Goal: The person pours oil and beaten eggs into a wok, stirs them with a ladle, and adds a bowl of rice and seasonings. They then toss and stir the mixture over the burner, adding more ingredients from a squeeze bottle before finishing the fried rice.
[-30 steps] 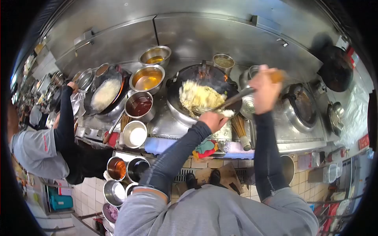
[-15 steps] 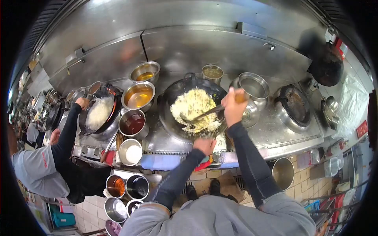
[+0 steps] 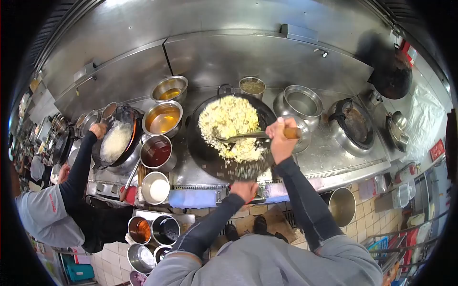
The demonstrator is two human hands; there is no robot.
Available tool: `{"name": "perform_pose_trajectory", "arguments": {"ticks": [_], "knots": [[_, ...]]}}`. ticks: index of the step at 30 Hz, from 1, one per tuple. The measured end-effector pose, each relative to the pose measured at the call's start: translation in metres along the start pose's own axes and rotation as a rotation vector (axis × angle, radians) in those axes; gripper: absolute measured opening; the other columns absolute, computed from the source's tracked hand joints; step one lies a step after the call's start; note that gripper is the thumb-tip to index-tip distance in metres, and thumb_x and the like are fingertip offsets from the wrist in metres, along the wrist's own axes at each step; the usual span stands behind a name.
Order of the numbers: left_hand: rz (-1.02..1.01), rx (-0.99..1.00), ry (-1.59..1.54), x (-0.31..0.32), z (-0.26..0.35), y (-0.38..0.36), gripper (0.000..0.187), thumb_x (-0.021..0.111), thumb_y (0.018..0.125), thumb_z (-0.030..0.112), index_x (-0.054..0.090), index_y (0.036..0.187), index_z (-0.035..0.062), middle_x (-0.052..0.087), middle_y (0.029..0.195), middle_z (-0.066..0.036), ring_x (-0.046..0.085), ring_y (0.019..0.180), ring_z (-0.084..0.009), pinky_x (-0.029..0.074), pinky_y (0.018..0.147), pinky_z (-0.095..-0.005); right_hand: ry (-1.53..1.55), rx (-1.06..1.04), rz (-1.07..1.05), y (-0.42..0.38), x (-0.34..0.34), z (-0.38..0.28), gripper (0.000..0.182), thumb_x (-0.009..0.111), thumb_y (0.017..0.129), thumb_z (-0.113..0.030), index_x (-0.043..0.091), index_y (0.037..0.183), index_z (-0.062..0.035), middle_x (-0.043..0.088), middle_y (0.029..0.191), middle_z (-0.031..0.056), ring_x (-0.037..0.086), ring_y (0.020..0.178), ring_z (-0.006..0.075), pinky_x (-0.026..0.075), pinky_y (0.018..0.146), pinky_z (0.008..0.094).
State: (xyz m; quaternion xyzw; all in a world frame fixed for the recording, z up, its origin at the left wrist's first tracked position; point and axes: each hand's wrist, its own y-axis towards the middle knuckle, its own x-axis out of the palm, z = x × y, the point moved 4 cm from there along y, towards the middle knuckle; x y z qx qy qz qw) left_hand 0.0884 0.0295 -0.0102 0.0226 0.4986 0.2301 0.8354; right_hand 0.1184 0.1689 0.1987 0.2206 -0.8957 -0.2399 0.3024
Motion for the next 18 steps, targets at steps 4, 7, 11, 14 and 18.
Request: {"name": "perform_pose_trajectory", "arguments": {"ticks": [4,7,11,14,18], "knots": [[-0.215,0.095,0.015,-0.08,0.063,-0.02,0.042,0.051,0.091,0.04,0.068,0.072,0.0074,0.061,0.06,-0.017,0.062,0.052,-0.032,0.052,0.056,-0.044,0.013,0.226,-0.121,0.024,0.007,-0.06,0.026,0.056,0.093,-0.01,0.035,0.078,-0.0096,0.042,0.056,-0.0003,0.038,0.044,0.0077,0.035,0.043,0.0245],[-0.116,0.03,-0.077,-0.11,0.04,0.058,0.046,0.051,0.091,0.046,0.066,0.066,0.01,0.059,0.054,-0.014,0.059,0.048,-0.0308,0.05,0.051,-0.0418,0.09,0.15,-0.082,0.041,0.028,-0.098,0.024,0.06,0.091,-0.01,0.038,0.08,-0.0102,0.041,0.055,-0.0022,0.042,0.044,0.0076,0.035,0.042,0.0236],[0.04,-0.04,0.036,-0.028,-0.003,0.048,0.04,0.049,0.092,0.042,0.068,0.076,0.0103,0.061,0.06,-0.015,0.061,0.055,-0.0353,0.05,0.055,-0.0455,-0.02,0.074,-0.019,0.011,0.009,0.005,0.024,0.056,0.093,-0.009,0.037,0.08,-0.0092,0.045,0.057,-0.0008,0.045,0.047,0.0087,0.038,0.045,0.0249],[-0.188,-0.054,0.002,-0.006,0.006,-0.018,0.037,0.05,0.091,0.042,0.07,0.083,0.0123,0.062,0.061,-0.016,0.061,0.056,-0.0366,0.051,0.058,-0.0483,-0.068,-0.02,-0.014,-0.004,-0.001,-0.028,0.021,0.048,0.096,-0.006,0.035,0.08,-0.0083,0.044,0.058,0.0004,0.045,0.052,0.0095,0.039,0.051,0.0259],[-0.302,-0.068,0.047,-0.103,0.06,0.008,0.034,0.052,0.09,0.041,0.069,0.082,0.0138,0.062,0.061,-0.014,0.061,0.055,-0.0344,0.051,0.054,-0.0444,-0.097,0.058,-0.084,-0.001,0.008,-0.096,0.021,0.052,0.094,-0.01,0.039,0.078,-0.0101,0.036,0.055,-0.0036,0.036,0.046,0.0071,0.033,0.043,0.0251]]}}
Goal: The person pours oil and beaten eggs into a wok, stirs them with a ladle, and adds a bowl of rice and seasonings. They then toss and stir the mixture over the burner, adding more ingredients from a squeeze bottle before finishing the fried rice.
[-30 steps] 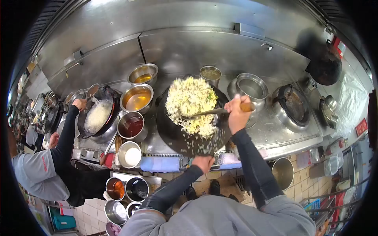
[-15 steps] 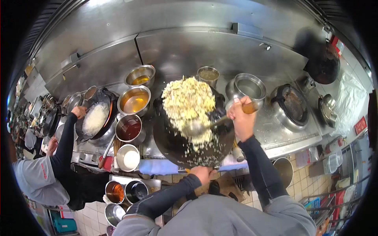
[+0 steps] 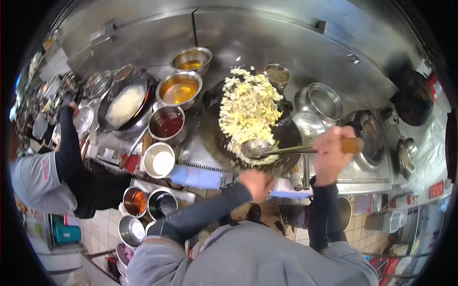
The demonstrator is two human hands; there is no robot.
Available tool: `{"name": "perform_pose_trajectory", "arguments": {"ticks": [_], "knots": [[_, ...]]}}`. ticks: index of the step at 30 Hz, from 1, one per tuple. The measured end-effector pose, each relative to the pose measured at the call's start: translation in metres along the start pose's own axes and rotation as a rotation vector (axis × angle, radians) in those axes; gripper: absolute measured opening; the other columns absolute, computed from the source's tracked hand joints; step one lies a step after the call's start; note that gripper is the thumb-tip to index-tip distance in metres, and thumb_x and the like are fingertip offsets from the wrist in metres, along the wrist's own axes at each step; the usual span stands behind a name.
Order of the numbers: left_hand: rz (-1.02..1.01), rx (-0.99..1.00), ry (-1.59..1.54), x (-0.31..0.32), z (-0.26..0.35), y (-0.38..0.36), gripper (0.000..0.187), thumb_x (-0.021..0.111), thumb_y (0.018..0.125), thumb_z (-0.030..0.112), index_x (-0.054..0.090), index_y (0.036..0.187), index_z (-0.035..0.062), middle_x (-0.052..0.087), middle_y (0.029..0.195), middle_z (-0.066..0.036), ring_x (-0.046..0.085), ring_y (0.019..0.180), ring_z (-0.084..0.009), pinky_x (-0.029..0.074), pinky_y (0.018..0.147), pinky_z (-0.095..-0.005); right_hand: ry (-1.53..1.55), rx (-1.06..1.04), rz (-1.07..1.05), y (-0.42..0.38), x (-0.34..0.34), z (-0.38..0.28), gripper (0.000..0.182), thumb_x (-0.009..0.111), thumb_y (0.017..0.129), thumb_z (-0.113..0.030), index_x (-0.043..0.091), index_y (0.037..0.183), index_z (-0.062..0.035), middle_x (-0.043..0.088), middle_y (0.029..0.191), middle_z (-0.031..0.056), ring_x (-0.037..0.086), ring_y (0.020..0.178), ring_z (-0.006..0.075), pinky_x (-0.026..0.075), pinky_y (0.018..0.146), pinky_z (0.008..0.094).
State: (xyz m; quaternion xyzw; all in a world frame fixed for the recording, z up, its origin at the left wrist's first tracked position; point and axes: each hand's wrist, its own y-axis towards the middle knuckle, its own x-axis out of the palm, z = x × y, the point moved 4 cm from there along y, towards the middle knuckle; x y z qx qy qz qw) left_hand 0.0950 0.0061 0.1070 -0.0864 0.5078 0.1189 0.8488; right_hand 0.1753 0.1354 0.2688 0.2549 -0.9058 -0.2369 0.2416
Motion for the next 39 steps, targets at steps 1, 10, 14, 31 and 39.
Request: {"name": "perform_pose_trajectory", "arguments": {"ticks": [1,10,14,31,39], "knots": [[0.143,0.078,-0.118,-0.023,-0.005,0.016,0.035,0.053,0.09,0.041,0.068,0.077,0.0128,0.061,0.06,-0.014,0.061,0.054,-0.0325,0.05,0.051,-0.0432,0.002,0.027,-0.019,0.0,0.006,0.007,0.021,0.052,0.094,-0.01,0.039,0.078,-0.0101,0.036,0.055,-0.0036,0.036,0.046,0.0071,0.033,0.043,0.0251],[0.468,0.208,-0.071,0.078,-0.032,0.017,0.036,0.053,0.088,0.041,0.068,0.076,0.0116,0.063,0.06,-0.012,0.061,0.053,-0.0328,0.05,0.054,-0.0452,0.231,0.004,-0.081,0.118,0.044,0.075,0.027,0.052,0.096,-0.019,0.039,0.074,-0.0114,0.035,0.054,-0.0021,0.035,0.046,0.0099,0.034,0.048,0.0293],[0.314,0.085,0.003,0.019,-0.048,0.05,0.035,0.052,0.09,0.042,0.067,0.072,0.0156,0.061,0.055,-0.009,0.061,0.049,-0.0283,0.049,0.047,-0.0445,0.235,-0.01,-0.192,0.157,0.063,-0.014,0.037,0.057,0.093,-0.03,0.04,0.065,-0.0128,0.031,0.05,-0.0028,0.032,0.045,0.01,0.028,0.045,0.0298],[0.355,-0.061,-0.049,0.066,-0.107,0.084,0.032,0.053,0.089,0.044,0.068,0.09,0.0161,0.063,0.091,-0.009,0.058,0.093,-0.0276,0.043,0.078,-0.0484,0.004,0.067,-0.127,0.129,0.075,0.174,0.03,0.064,0.089,-0.012,0.047,0.064,-0.0083,0.047,0.055,-0.0051,0.044,0.048,0.0038,0.033,0.044,0.0226],[0.267,-0.274,0.011,0.055,-0.097,0.081,0.032,0.053,0.089,0.044,0.068,0.096,0.0166,0.064,0.098,-0.005,0.057,0.101,-0.025,0.044,0.08,-0.0484,-0.282,-0.009,-0.096,0.148,0.078,0.174,0.029,0.066,0.087,-0.02,0.052,0.066,-0.0043,0.054,0.059,0.0015,0.048,0.054,0.0113,0.041,0.054,0.0311]]}}
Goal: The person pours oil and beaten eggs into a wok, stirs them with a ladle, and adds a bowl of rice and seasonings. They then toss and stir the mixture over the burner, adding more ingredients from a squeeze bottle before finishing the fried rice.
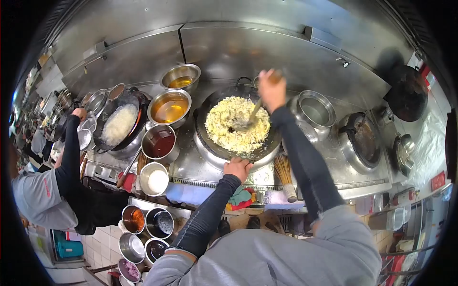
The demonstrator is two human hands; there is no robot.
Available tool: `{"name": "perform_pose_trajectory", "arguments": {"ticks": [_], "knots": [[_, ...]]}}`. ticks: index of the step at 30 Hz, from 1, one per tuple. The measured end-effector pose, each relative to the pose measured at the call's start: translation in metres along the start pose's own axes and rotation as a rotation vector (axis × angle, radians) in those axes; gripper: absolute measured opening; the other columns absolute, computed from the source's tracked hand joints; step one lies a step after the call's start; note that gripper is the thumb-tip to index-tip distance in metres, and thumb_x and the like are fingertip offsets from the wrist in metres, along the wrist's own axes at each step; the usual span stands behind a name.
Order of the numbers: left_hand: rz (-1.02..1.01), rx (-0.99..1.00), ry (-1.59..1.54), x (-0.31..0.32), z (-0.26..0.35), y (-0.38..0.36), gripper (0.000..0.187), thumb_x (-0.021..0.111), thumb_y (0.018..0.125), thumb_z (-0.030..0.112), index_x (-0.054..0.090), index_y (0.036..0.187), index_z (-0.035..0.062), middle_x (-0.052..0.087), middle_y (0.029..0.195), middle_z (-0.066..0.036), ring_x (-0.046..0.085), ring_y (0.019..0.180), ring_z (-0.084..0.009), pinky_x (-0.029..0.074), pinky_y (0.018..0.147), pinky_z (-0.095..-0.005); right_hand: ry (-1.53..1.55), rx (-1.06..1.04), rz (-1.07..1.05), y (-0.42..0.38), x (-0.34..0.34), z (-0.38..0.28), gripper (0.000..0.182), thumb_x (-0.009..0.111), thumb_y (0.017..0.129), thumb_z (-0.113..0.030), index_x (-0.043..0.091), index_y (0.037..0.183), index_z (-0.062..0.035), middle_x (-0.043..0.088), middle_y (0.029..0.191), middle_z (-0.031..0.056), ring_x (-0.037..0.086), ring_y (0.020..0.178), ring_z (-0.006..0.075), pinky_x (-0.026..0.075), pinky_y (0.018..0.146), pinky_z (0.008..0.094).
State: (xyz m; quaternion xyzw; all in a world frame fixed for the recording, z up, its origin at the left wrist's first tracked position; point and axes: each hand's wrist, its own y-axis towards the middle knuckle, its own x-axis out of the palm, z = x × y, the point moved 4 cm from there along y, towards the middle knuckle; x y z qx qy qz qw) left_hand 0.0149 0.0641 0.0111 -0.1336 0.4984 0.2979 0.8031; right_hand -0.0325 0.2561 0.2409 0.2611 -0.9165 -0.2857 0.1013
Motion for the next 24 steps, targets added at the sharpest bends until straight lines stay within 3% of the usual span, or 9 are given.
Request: {"name": "perform_pose_trajectory", "arguments": {"ticks": [7,10,12,14,16,17,19,22,24], "knots": [[0.019,-0.032,0.016,-0.004,0.0,0.001,0.029,0.054,0.089,0.042,0.067,0.101,0.0181,0.061,0.105,-0.008,0.055,0.103,-0.0273,0.044,0.079,-0.0499,0.139,0.009,0.012,0.02,-0.02,0.042,0.024,0.06,0.089,-0.014,0.055,0.068,-0.0031,0.056,0.061,0.0026,0.054,0.056,0.0137,0.042,0.053,0.0313],[-0.031,-0.022,0.016,-0.007,-0.002,0.003,0.031,0.053,0.09,0.042,0.067,0.103,0.018,0.06,0.107,-0.008,0.054,0.105,-0.0274,0.044,0.081,-0.0499,0.182,0.155,-0.081,0.037,0.007,-0.016,0.025,0.062,0.088,-0.012,0.051,0.067,-0.0043,0.053,0.056,0.0013,0.054,0.051,0.0123,0.04,0.048,0.0305],[-0.041,-0.045,0.001,0.0,-0.005,0.005,0.033,0.052,0.091,0.044,0.066,0.105,0.0173,0.06,0.111,-0.009,0.053,0.108,-0.0276,0.044,0.084,-0.0506,0.265,0.089,-0.138,-0.001,0.007,-0.057,0.027,0.063,0.087,-0.013,0.049,0.065,-0.0053,0.049,0.053,-0.0009,0.048,0.047,0.0088,0.038,0.045,0.0296],[-0.073,-0.091,-0.008,-0.005,-0.001,0.002,0.037,0.05,0.091,0.046,0.065,0.109,0.0163,0.059,0.114,-0.009,0.052,0.111,-0.0275,0.044,0.087,-0.0505,0.23,0.015,-0.237,-0.026,0.021,0.02,0.026,0.063,0.087,-0.015,0.049,0.066,-0.0053,0.052,0.055,-0.0002,0.049,0.049,0.0069,0.039,0.047,0.0283],[-0.062,-0.068,0.001,-0.006,0.0,0.003,0.036,0.05,0.092,0.045,0.066,0.107,0.0167,0.058,0.114,-0.009,0.052,0.11,-0.0277,0.044,0.087,-0.0503,-0.09,-0.201,-0.052,0.014,0.008,0.011,0.026,0.063,0.087,-0.018,0.053,0.068,-0.0043,0.053,0.055,0.0003,0.05,0.05,0.0089,0.039,0.049,0.0285],[-0.068,-0.07,0.001,-0.003,0.0,-0.003,0.036,0.05,0.092,0.045,0.066,0.107,0.0167,0.058,0.114,-0.009,0.052,0.11,-0.0277,0.044,0.087,-0.0503,0.033,0.084,-0.092,0.033,-0.009,-0.009,0.026,0.061,0.088,-0.02,0.056,0.069,-0.003,0.055,0.056,0.0005,0.05,0.051,0.0102,0.04,0.05,0.029],[-0.063,-0.083,0.001,-0.002,0.0,0.005,0.035,0.049,0.092,0.044,0.066,0.107,0.0167,0.059,0.112,-0.009,0.052,0.11,-0.0281,0.044,0.086,-0.0515,0.077,0.031,-0.033,0.068,-0.048,-0.028,0.025,0.058,0.09,-0.017,0.058,0.069,-0.0039,0.057,0.059,-0.0005,0.051,0.051,0.009,0.041,0.05,0.0272],[-0.101,-0.104,0.017,-0.001,0.0,0.005,0.033,0.049,0.092,0.043,0.066,0.106,0.0188,0.059,0.113,-0.008,0.051,0.112,-0.0258,0.041,0.088,-0.0507,0.142,-0.09,0.039,0.046,-0.03,0.048,0.03,0.061,0.092,-0.016,0.044,0.068,-0.0145,0.037,0.05,-0.0071,0.035,0.039,0.0041,0.028,0.038,0.0221],[-0.11,-0.099,0.036,-0.005,0.005,0.007,0.032,0.05,0.092,0.042,0.066,0.105,0.0182,0.059,0.113,-0.007,0.051,0.112,-0.0252,0.041,0.087,-0.0509,0.198,0.141,-0.167,0.042,0.006,0.019,0.026,0.065,0.087,-0.02,0.05,0.071,-0.0058,0.048,0.056,-0.0021,0.043,0.046,0.0085,0.035,0.045,0.0264]]}}
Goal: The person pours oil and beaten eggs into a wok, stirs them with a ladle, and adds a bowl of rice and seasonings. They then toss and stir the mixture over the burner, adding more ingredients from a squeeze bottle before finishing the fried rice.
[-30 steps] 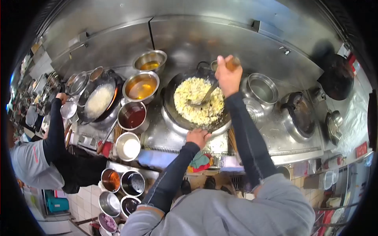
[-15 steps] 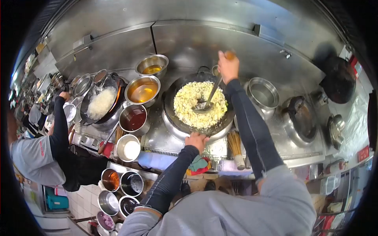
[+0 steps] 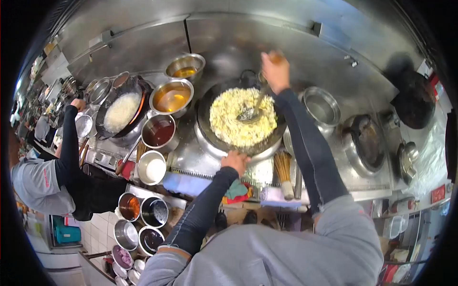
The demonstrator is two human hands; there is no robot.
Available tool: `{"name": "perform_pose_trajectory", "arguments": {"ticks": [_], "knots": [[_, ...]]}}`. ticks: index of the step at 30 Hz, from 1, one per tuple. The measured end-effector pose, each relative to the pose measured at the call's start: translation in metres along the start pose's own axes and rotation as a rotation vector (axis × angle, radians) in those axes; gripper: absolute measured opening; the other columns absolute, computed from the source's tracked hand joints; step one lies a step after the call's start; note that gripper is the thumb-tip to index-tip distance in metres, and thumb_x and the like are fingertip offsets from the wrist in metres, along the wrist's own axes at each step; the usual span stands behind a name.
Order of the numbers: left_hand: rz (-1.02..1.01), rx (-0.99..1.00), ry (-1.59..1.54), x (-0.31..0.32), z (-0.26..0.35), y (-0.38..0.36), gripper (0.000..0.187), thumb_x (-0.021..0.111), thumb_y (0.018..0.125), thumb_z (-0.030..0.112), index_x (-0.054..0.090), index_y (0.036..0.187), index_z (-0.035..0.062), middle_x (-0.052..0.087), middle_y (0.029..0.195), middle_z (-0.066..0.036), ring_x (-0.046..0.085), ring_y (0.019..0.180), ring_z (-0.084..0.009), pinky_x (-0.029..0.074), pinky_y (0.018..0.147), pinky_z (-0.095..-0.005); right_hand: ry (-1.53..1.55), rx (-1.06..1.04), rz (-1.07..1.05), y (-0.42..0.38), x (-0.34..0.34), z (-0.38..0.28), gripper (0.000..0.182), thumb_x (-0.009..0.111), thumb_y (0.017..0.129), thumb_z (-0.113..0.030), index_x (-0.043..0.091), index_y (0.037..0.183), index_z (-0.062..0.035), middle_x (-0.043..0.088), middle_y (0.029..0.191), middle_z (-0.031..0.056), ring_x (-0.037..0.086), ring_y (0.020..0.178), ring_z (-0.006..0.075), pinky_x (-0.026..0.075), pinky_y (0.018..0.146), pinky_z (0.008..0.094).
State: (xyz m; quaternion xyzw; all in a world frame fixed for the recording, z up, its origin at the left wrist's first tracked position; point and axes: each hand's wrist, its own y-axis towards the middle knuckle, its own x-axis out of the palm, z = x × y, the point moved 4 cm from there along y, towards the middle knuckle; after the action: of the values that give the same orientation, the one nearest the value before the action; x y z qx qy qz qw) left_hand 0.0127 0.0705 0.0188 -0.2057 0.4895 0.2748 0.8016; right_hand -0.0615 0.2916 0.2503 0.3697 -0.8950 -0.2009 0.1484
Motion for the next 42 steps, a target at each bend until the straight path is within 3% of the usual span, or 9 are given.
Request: {"name": "perform_pose_trajectory", "arguments": {"ticks": [7,12,13,16,21,26,31,34,42], "knots": [[0.027,0.007,-0.028,-0.003,-0.005,-0.003,0.037,0.049,0.092,0.045,0.067,0.107,0.0168,0.061,0.107,-0.007,0.052,0.111,-0.0261,0.042,0.086,-0.0512,-0.011,-0.121,-0.197,-0.052,0.038,0.006,0.027,0.064,0.086,-0.013,0.049,0.064,-0.0056,0.048,0.056,-0.0018,0.046,0.055,0.0073,0.04,0.053,0.029],[0.077,0.023,-0.092,0.007,-0.013,0.005,0.035,0.05,0.092,0.042,0.067,0.105,0.0139,0.06,0.105,-0.011,0.053,0.106,-0.03,0.043,0.086,-0.0498,-0.176,-0.125,-0.002,-0.044,-0.019,-0.094,0.028,0.062,0.09,-0.012,0.046,0.066,-0.0115,0.042,0.051,-0.0063,0.037,0.042,0.0042,0.03,0.039,0.023],[0.093,0.07,-0.095,0.014,-0.018,0.009,0.034,0.05,0.092,0.042,0.067,0.103,0.0146,0.06,0.106,-0.01,0.053,0.106,-0.0305,0.043,0.086,-0.0505,-0.154,-0.16,0.095,-0.059,-0.032,-0.09,0.027,0.065,0.087,-0.013,0.056,0.063,-0.004,0.057,0.061,0.0005,0.05,0.058,0.0044,0.04,0.053,0.0254],[0.075,0.1,-0.067,0.008,-0.015,0.004,0.033,0.051,0.092,0.041,0.068,0.099,0.0145,0.059,0.104,-0.009,0.053,0.102,-0.0314,0.044,0.084,-0.049,-0.15,-0.184,-0.059,-0.069,-0.019,-0.014,0.029,0.065,0.086,-0.011,0.049,0.064,-0.0057,0.048,0.061,-0.0014,0.044,0.059,0.0044,0.038,0.053,0.0245],[0.073,0.095,-0.072,0.003,-0.015,0.0,0.033,0.05,0.092,0.042,0.067,0.095,0.0136,0.059,0.101,-0.009,0.052,0.104,-0.0291,0.044,0.084,-0.0485,-0.186,-0.265,0.07,-0.139,-0.008,-0.068,0.029,0.066,0.084,-0.006,0.045,0.063,-0.0031,0.045,0.06,-0.0011,0.042,0.06,0.0063,0.038,0.058,0.0234],[0.141,0.083,-0.026,-0.007,-0.008,0.001,0.032,0.052,0.091,0.042,0.066,0.094,0.0137,0.06,0.098,-0.008,0.054,0.102,-0.0294,0.044,0.081,-0.0491,0.044,-0.149,0.015,-0.083,0.011,-0.045,0.026,0.068,0.083,-0.011,0.049,0.065,-0.0054,0.044,0.06,-0.0026,0.041,0.059,0.006,0.037,0.056,0.0248],[0.085,0.041,-0.008,-0.003,-0.005,-0.001,0.035,0.051,0.091,0.044,0.067,0.098,0.0141,0.061,0.105,-0.006,0.053,0.106,-0.0263,0.043,0.083,-0.0501,-0.284,-0.533,-0.088,-0.073,0.021,-0.022,0.03,0.061,0.089,-0.012,0.047,0.063,-0.0094,0.048,0.055,-0.0034,0.045,0.051,0.0059,0.036,0.05,0.0247],[0.06,0.007,-0.006,-0.007,-0.007,-0.003,0.035,0.05,0.091,0.044,0.067,0.101,0.015,0.061,0.108,-0.006,0.052,0.11,-0.0247,0.042,0.085,-0.0505,-0.188,-0.169,0.12,-0.001,-0.009,-0.043,0.029,0.054,0.093,-0.012,0.045,0.065,-0.0112,0.047,0.053,-0.0041,0.044,0.044,0.0063,0.034,0.042,0.0247],[0.064,0.037,0.043,0.001,-0.005,-0.007,0.036,0.049,0.091,0.045,0.067,0.103,0.0159,0.061,0.109,-0.004,0.052,0.109,-0.0242,0.042,0.084,-0.0497,-0.118,-0.269,0.055,-0.015,0.025,-0.012,0.025,0.06,0.089,-0.008,0.046,0.068,-0.0077,0.046,0.052,-0.0013,0.043,0.041,0.0074,0.035,0.038,0.0253]]}}
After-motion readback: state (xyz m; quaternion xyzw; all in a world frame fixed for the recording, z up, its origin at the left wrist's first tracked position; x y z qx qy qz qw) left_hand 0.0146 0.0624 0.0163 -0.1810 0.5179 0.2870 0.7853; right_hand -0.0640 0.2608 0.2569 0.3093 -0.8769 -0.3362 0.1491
